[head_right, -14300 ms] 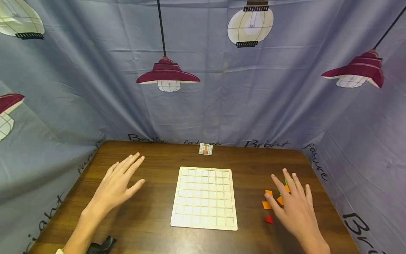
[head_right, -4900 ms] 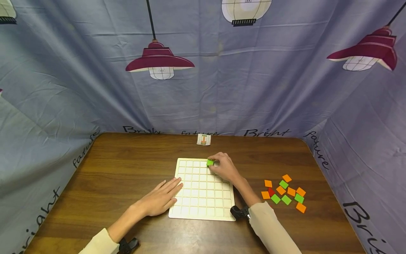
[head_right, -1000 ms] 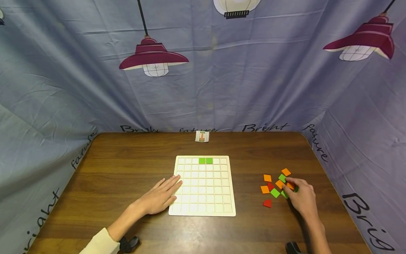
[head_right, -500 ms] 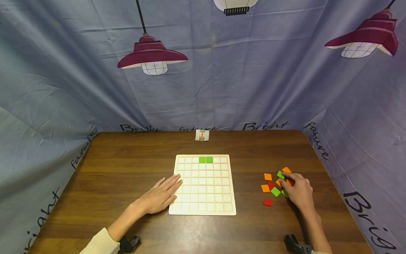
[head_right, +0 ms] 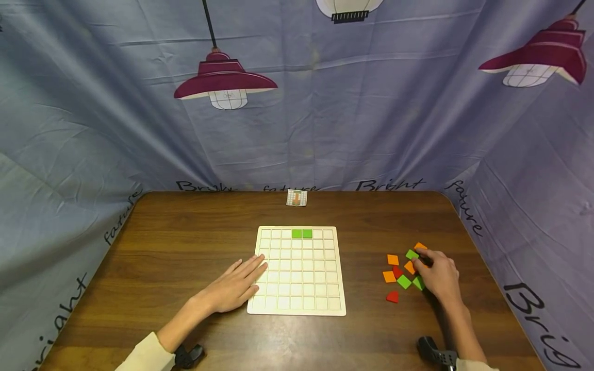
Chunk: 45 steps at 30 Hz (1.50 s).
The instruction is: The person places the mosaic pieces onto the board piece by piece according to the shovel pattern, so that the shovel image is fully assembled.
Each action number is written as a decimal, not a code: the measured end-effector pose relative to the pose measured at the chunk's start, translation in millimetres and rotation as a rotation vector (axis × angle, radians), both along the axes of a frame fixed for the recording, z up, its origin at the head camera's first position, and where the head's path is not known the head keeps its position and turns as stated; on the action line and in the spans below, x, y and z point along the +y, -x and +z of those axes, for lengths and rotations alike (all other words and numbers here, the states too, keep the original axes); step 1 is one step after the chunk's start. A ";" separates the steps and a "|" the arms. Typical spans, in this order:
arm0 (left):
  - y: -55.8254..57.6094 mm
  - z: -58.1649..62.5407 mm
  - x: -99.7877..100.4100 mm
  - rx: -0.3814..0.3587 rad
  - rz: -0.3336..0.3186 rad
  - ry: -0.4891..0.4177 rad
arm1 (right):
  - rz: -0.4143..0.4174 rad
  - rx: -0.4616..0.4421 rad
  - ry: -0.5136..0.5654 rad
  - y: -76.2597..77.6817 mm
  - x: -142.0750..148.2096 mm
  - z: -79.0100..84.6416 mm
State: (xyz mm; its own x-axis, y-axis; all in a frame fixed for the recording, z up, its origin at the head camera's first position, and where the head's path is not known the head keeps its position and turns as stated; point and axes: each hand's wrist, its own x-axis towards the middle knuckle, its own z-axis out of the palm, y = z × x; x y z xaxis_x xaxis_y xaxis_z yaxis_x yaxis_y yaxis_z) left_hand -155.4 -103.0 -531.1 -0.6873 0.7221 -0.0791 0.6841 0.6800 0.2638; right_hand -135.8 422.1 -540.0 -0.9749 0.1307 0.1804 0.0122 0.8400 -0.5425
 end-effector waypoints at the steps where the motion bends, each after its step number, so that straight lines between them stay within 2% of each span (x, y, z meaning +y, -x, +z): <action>1: -0.2 0.1 -0.1 0.000 0.001 0.000 | 0.001 -0.003 -0.004 1.3 0.6 0.4; 17: 0.1 -0.4 -0.6 -0.001 0.002 0.011 | 0.027 -0.067 -0.019 7.3 1.0 4.8; 25: -0.1 -0.8 -1.2 -0.003 0.007 0.003 | 0.008 -0.135 -0.042 14.5 -2.4 10.4; 40: -0.4 -2.2 -1.0 -0.003 0.003 -0.009 | 0.034 -0.099 -0.235 24.0 -13.5 15.5; 45: -0.7 -0.4 -1.1 -0.007 0.005 -0.013 | 0.064 -0.057 -0.220 30.6 -26.7 25.8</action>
